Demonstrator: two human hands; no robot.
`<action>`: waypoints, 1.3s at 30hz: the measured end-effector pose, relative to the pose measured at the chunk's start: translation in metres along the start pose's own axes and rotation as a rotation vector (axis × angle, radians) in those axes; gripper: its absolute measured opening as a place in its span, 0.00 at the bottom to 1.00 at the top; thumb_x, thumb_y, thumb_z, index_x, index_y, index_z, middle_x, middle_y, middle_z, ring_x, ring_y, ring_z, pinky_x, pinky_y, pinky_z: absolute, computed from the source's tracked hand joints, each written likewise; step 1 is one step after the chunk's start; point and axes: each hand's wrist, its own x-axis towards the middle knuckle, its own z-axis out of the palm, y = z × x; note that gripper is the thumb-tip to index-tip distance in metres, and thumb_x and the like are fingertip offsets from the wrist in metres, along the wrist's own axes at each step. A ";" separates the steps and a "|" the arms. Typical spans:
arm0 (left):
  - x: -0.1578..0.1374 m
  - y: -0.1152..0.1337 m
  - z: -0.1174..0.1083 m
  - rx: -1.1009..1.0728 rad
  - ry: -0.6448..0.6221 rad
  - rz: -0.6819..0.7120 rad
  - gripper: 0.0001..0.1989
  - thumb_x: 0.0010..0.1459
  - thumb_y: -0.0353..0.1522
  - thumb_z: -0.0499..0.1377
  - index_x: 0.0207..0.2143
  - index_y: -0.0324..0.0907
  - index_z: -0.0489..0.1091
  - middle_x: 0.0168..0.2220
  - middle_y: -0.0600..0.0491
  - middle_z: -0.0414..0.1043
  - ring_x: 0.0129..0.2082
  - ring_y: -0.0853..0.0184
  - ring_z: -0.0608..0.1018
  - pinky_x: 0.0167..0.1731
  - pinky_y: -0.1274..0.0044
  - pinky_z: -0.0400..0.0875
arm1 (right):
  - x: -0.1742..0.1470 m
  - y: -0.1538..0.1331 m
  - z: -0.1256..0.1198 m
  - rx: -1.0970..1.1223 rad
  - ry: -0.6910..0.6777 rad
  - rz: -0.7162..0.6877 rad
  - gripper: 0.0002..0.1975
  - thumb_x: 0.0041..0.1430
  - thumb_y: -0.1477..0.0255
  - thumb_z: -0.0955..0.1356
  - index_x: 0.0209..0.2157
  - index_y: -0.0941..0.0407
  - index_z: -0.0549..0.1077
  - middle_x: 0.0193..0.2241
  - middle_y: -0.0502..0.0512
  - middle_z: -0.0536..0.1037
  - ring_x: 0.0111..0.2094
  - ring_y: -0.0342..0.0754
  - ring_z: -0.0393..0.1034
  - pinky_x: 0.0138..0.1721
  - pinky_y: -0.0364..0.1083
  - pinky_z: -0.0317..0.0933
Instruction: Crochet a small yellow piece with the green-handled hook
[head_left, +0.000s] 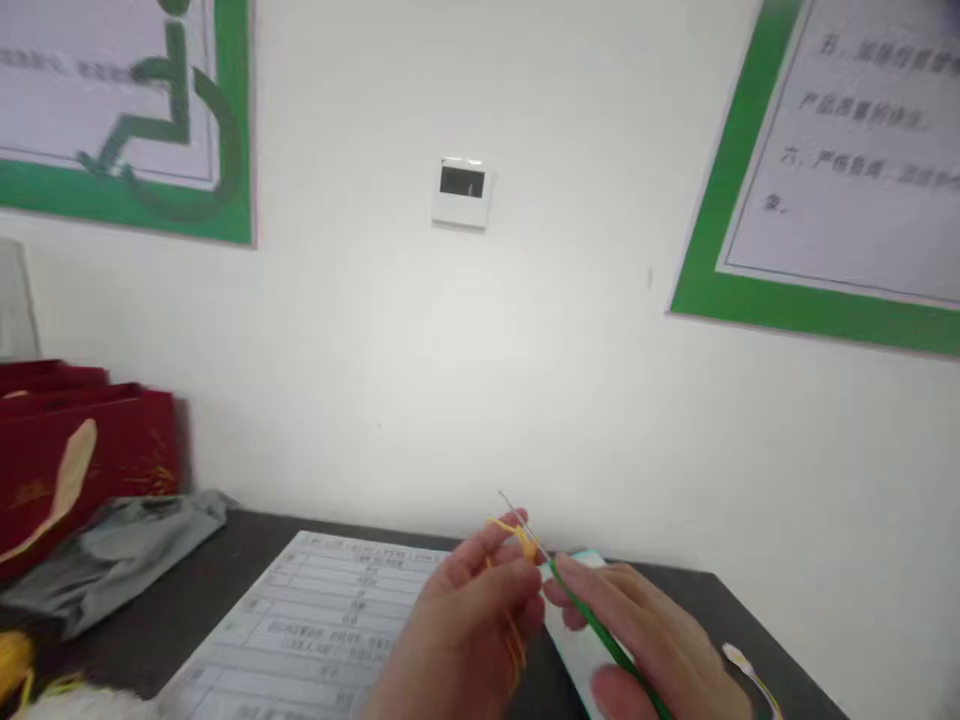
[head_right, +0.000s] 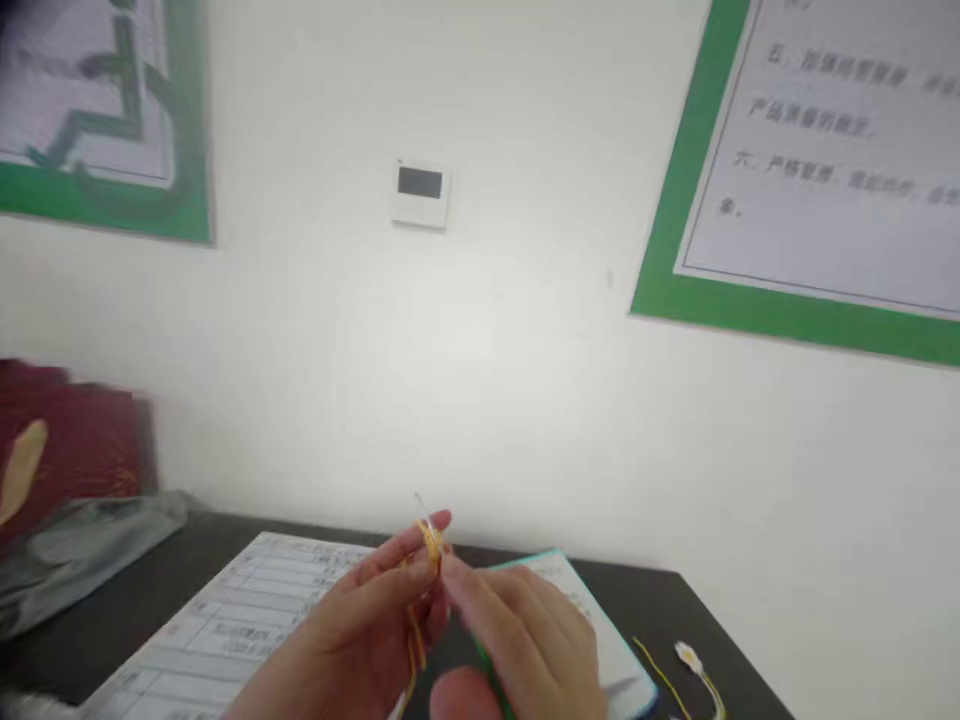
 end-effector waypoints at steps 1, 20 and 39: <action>0.001 0.001 0.000 0.027 -0.014 0.003 0.19 0.44 0.24 0.76 0.41 0.36 0.82 0.34 0.50 0.78 0.34 0.70 0.78 0.38 0.80 0.73 | 0.003 -0.002 0.007 0.025 0.070 0.050 0.23 0.74 0.62 0.59 0.65 0.53 0.65 0.45 0.56 0.84 0.38 0.44 0.79 0.40 0.40 0.72; -0.001 -0.003 0.013 0.341 -0.017 0.255 0.49 0.41 0.26 0.75 0.64 0.31 0.57 0.23 0.59 0.76 0.27 0.70 0.75 0.39 0.74 0.69 | 0.021 -0.012 0.041 0.699 0.592 0.540 0.06 0.58 0.72 0.76 0.34 0.45 0.83 0.34 0.49 0.84 0.36 0.44 0.79 0.37 0.40 0.73; -0.008 0.017 0.015 0.668 0.150 0.467 0.23 0.57 0.45 0.64 0.49 0.42 0.78 0.23 0.57 0.74 0.22 0.70 0.67 0.26 0.77 0.64 | 0.036 -0.018 0.023 1.074 0.642 0.798 0.07 0.53 0.73 0.78 0.30 0.51 0.77 0.30 0.45 0.79 0.26 0.39 0.76 0.27 0.38 0.67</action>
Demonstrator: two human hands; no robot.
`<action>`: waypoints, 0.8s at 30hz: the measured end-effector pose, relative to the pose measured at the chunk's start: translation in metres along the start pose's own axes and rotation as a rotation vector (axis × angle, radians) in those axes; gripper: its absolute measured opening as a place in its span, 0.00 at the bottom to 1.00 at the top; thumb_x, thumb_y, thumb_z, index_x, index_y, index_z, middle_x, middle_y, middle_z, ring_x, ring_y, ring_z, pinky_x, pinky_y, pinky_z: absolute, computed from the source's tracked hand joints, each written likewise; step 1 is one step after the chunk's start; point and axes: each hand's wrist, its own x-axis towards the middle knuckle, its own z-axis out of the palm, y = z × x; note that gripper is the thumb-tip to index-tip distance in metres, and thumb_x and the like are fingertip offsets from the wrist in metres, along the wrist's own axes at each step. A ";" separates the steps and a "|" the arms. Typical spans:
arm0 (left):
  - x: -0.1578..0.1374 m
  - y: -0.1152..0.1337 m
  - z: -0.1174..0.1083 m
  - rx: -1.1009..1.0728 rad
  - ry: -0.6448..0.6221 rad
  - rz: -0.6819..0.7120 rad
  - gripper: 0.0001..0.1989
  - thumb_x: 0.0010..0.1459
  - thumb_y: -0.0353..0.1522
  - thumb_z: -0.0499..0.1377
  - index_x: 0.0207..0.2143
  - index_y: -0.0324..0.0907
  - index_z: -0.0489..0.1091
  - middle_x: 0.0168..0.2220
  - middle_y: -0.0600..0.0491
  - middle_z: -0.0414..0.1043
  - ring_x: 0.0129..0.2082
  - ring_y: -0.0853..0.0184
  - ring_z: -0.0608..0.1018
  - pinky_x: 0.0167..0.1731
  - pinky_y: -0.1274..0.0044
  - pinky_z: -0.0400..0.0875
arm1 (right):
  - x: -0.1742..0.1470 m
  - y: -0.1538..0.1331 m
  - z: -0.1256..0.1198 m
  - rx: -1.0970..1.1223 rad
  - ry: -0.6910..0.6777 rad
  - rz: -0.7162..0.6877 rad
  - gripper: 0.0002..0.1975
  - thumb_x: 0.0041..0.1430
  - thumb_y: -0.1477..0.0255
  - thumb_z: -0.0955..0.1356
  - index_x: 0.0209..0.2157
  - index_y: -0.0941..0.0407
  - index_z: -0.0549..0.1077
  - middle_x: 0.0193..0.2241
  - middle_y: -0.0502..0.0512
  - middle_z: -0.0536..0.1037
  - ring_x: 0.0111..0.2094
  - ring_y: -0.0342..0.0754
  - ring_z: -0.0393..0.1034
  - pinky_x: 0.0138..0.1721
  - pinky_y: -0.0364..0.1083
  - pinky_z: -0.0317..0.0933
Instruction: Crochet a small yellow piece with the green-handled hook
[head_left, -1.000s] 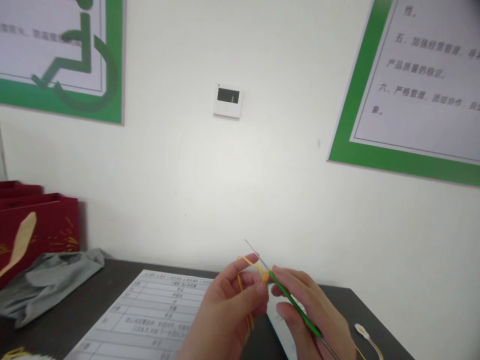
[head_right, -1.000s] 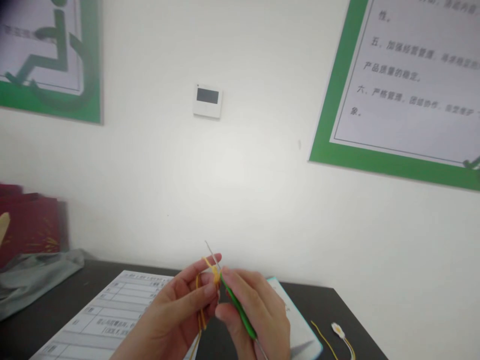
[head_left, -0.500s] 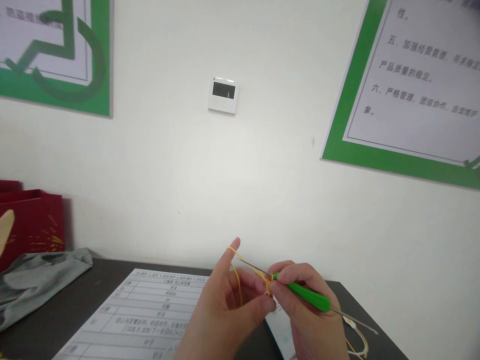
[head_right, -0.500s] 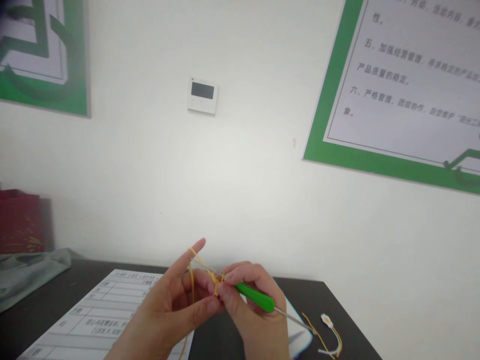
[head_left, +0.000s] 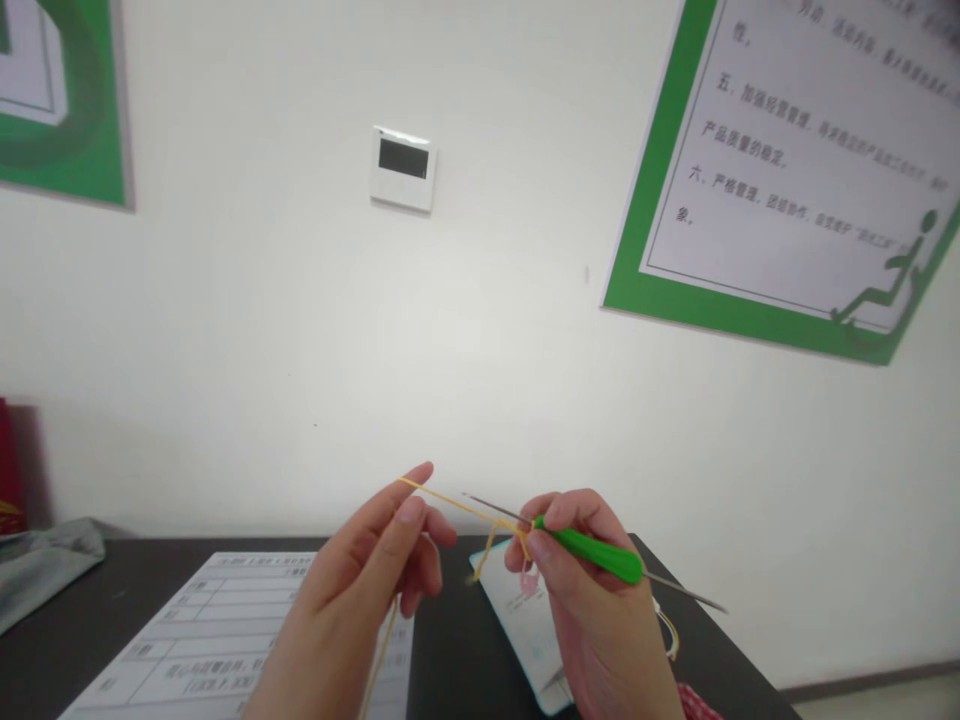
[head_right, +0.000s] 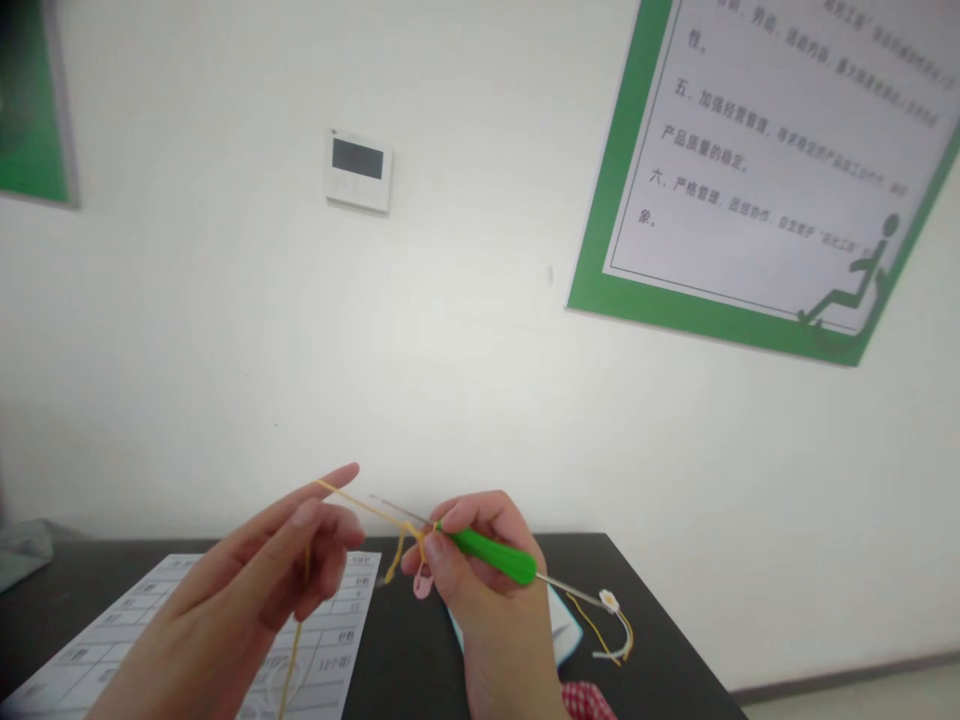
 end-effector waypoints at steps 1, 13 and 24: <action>0.001 0.000 -0.001 -0.008 0.015 -0.007 0.23 0.56 0.47 0.64 0.48 0.43 0.78 0.23 0.57 0.74 0.21 0.71 0.64 0.24 0.78 0.62 | 0.000 0.000 0.000 0.001 -0.012 0.003 0.08 0.53 0.74 0.78 0.30 0.51 0.77 0.30 0.45 0.80 0.26 0.39 0.76 0.26 0.38 0.66; 0.043 -0.020 -0.018 0.059 -0.238 -0.314 0.15 0.49 0.42 0.71 0.28 0.38 0.81 0.24 0.53 0.73 0.21 0.75 0.68 0.19 0.85 0.63 | 0.001 -0.014 0.001 0.046 -0.010 0.033 0.09 0.49 0.73 0.79 0.27 0.52 0.76 0.26 0.45 0.79 0.22 0.38 0.72 0.24 0.39 0.61; 0.056 -0.049 -0.054 0.449 -0.154 -0.059 0.22 0.45 0.32 0.69 0.46 0.47 0.80 0.63 0.41 0.68 0.56 0.40 0.75 0.22 0.74 0.79 | 0.008 -0.017 -0.010 -0.026 0.027 0.005 0.07 0.52 0.73 0.78 0.28 0.52 0.78 0.26 0.44 0.79 0.25 0.39 0.73 0.30 0.40 0.64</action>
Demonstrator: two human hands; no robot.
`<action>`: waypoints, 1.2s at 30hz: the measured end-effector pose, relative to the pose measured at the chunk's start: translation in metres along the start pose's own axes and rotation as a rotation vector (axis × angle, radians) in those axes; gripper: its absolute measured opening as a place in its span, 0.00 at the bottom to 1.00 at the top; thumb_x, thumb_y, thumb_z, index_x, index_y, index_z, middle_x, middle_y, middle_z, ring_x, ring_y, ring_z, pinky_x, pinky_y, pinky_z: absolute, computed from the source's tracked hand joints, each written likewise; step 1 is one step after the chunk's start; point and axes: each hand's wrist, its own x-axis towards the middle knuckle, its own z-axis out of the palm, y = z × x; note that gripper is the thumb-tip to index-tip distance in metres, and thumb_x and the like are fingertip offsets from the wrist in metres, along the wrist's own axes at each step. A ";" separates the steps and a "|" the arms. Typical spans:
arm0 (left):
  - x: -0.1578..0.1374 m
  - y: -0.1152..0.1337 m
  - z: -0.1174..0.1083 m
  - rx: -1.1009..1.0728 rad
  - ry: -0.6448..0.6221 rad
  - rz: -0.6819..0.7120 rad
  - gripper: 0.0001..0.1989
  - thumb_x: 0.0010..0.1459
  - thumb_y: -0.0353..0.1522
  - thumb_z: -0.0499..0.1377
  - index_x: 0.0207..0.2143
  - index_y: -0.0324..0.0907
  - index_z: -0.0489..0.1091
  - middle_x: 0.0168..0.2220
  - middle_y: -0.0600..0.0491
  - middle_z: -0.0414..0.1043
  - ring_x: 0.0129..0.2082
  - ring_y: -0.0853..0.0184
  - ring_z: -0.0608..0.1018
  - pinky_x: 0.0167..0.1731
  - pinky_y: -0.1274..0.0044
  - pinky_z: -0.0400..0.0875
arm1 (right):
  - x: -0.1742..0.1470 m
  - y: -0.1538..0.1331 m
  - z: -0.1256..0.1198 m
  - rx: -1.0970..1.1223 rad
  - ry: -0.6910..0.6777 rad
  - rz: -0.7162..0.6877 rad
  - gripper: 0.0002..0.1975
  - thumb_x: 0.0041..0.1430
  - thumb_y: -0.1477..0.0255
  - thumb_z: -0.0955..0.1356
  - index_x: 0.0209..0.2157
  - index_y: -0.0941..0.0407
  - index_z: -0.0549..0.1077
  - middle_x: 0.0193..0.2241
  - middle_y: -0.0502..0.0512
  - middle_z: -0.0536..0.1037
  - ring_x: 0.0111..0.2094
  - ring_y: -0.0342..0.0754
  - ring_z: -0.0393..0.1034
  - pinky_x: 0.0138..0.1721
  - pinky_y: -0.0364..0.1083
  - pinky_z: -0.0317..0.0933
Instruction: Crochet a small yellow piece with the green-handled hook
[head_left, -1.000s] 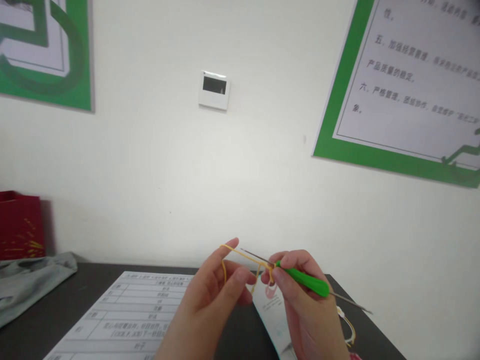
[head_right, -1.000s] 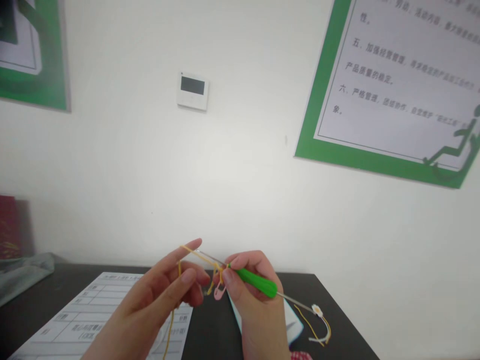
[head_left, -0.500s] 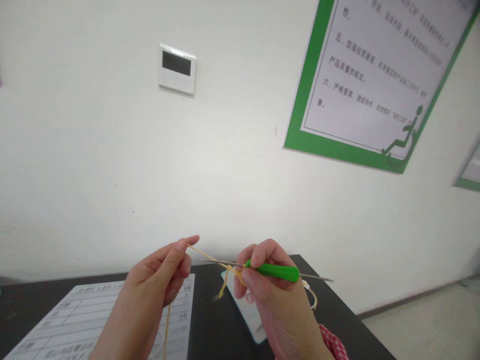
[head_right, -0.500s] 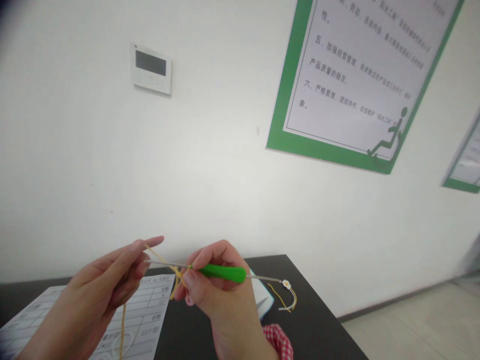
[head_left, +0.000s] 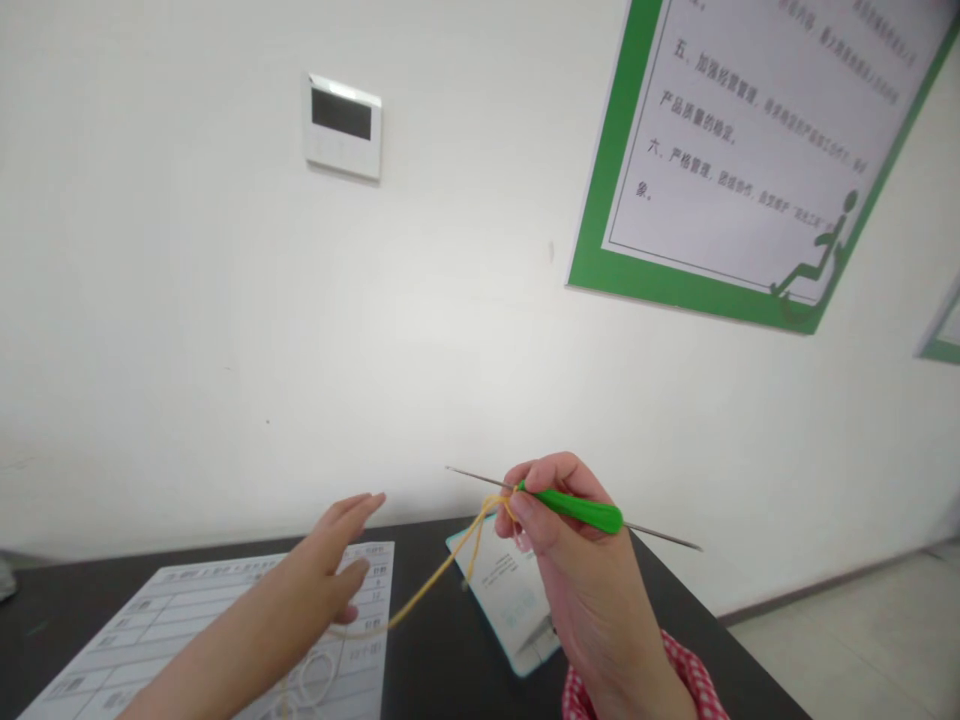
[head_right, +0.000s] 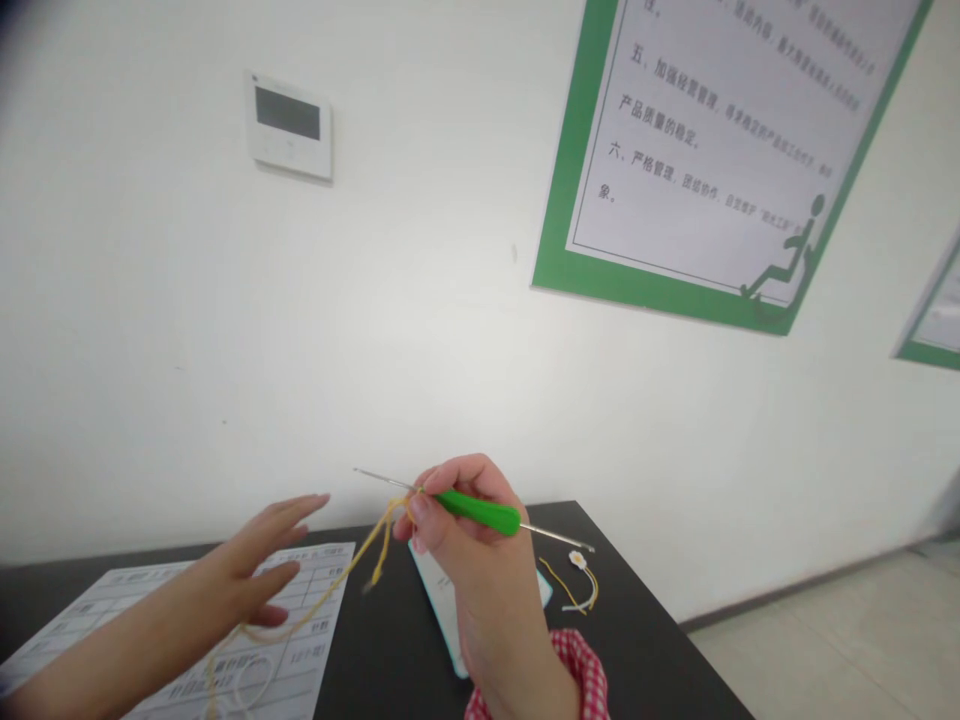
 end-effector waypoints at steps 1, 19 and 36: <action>-0.003 -0.001 0.000 0.029 -0.058 0.017 0.22 0.47 0.31 0.67 0.48 0.48 0.80 0.62 0.42 0.70 0.54 0.43 0.77 0.21 0.76 0.79 | 0.000 0.000 0.000 -0.004 0.005 0.002 0.06 0.52 0.73 0.78 0.28 0.52 0.78 0.26 0.45 0.79 0.25 0.39 0.73 0.30 0.40 0.65; -0.047 0.052 0.048 -0.403 0.071 0.127 0.18 0.50 0.32 0.69 0.46 0.50 0.80 0.49 0.48 0.79 0.58 0.53 0.74 0.41 0.74 0.78 | -0.006 0.012 0.005 -0.039 -0.063 0.085 0.08 0.51 0.68 0.79 0.29 0.51 0.78 0.23 0.46 0.78 0.24 0.41 0.71 0.29 0.41 0.64; -0.043 0.052 0.038 -0.691 -0.027 -0.056 0.24 0.44 0.32 0.75 0.46 0.50 0.81 0.56 0.49 0.77 0.61 0.55 0.72 0.48 0.74 0.76 | -0.012 0.019 0.016 -0.058 -0.102 0.140 0.06 0.51 0.70 0.78 0.30 0.53 0.80 0.23 0.47 0.78 0.23 0.42 0.72 0.26 0.41 0.63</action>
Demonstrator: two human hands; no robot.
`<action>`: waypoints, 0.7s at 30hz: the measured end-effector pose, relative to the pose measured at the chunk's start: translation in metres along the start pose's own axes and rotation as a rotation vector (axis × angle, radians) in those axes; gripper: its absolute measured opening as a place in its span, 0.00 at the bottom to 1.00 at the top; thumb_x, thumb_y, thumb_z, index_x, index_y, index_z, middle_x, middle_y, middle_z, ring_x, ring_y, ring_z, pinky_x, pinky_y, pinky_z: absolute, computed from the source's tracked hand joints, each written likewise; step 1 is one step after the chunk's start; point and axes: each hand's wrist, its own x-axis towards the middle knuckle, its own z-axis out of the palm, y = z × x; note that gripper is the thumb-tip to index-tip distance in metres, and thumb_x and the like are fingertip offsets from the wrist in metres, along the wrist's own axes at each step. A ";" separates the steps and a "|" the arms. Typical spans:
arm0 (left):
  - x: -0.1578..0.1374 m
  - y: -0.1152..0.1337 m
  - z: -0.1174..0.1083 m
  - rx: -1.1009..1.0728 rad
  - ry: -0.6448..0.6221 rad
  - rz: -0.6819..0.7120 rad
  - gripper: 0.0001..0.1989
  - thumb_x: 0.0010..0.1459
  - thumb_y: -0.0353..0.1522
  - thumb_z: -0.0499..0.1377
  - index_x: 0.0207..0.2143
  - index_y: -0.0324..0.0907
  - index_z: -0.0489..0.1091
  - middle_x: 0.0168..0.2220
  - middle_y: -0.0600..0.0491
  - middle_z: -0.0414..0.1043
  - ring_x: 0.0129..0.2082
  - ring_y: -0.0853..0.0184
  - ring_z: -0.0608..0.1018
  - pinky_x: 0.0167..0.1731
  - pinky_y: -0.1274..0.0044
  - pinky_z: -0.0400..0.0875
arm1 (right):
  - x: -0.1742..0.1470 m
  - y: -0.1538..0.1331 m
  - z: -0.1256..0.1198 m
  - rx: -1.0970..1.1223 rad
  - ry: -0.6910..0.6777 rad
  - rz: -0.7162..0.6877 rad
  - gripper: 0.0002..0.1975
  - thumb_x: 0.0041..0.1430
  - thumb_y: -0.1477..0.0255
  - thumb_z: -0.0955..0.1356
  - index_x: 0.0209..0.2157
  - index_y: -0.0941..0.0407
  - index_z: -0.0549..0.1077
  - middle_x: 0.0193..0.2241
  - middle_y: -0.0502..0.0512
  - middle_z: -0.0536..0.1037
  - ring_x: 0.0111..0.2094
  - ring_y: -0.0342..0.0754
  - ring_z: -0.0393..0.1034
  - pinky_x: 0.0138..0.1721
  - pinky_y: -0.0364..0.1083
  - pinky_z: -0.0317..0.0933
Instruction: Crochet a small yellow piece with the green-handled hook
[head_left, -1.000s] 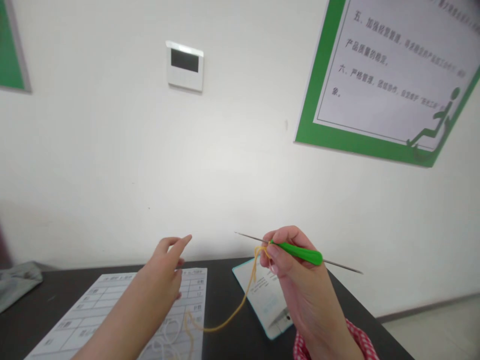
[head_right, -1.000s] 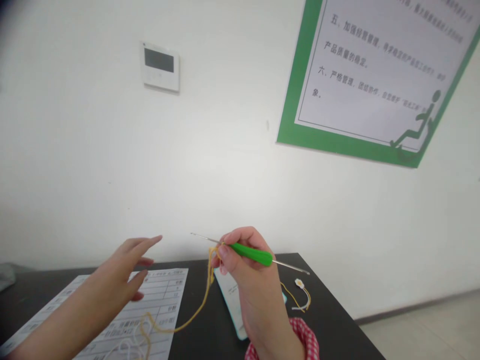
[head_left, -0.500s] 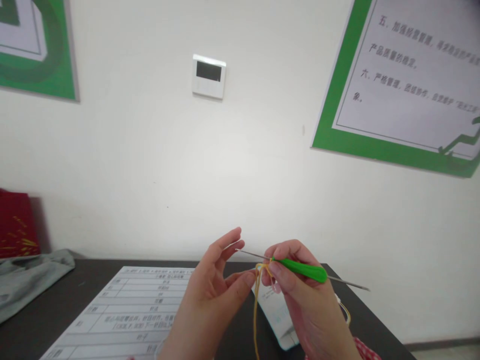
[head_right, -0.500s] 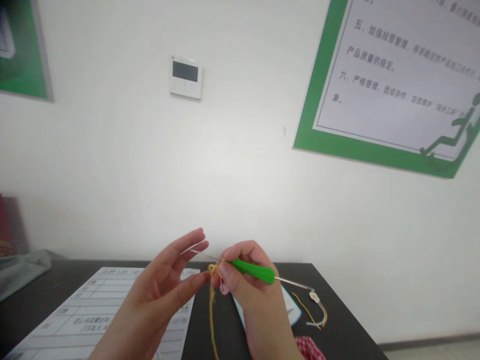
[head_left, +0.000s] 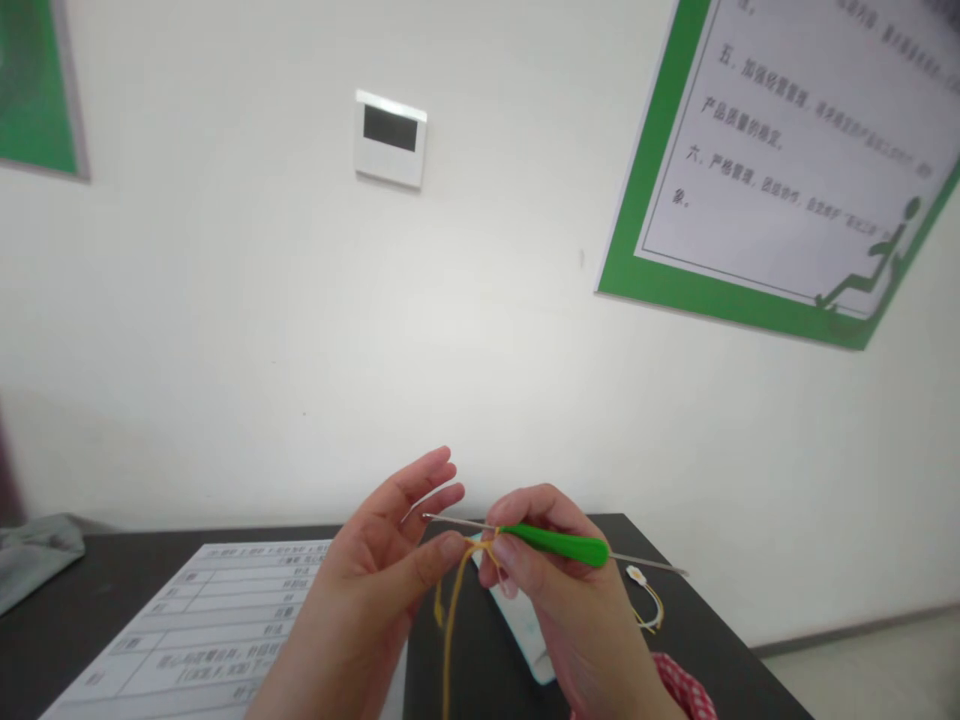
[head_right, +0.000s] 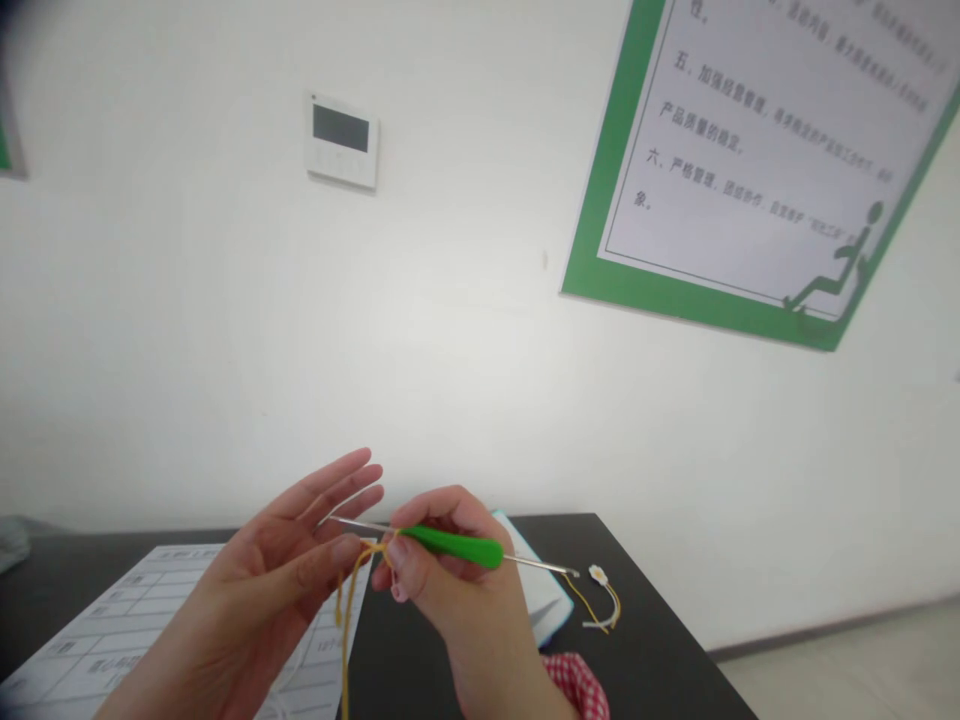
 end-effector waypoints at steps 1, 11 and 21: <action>0.001 0.001 -0.001 -0.010 -0.003 -0.037 0.24 0.44 0.32 0.75 0.46 0.50 0.81 0.56 0.49 0.77 0.62 0.55 0.71 0.47 0.76 0.77 | 0.000 0.000 0.000 0.005 -0.003 -0.006 0.06 0.51 0.70 0.78 0.30 0.52 0.80 0.23 0.46 0.78 0.23 0.42 0.72 0.26 0.41 0.64; 0.007 0.022 0.005 -0.319 0.281 -0.280 0.26 0.51 0.19 0.57 0.51 0.45 0.78 0.50 0.46 0.80 0.35 0.69 0.84 0.26 0.87 0.79 | 0.003 0.001 -0.001 0.066 0.027 -0.071 0.07 0.50 0.69 0.79 0.31 0.51 0.80 0.22 0.46 0.78 0.23 0.41 0.71 0.25 0.40 0.63; 0.012 0.001 -0.014 0.366 0.103 0.159 0.22 0.51 0.34 0.70 0.50 0.48 0.78 0.58 0.47 0.73 0.61 0.51 0.71 0.55 0.66 0.75 | 0.002 -0.003 -0.006 0.076 0.045 -0.033 0.07 0.51 0.66 0.79 0.31 0.51 0.81 0.22 0.47 0.77 0.24 0.39 0.70 0.26 0.38 0.61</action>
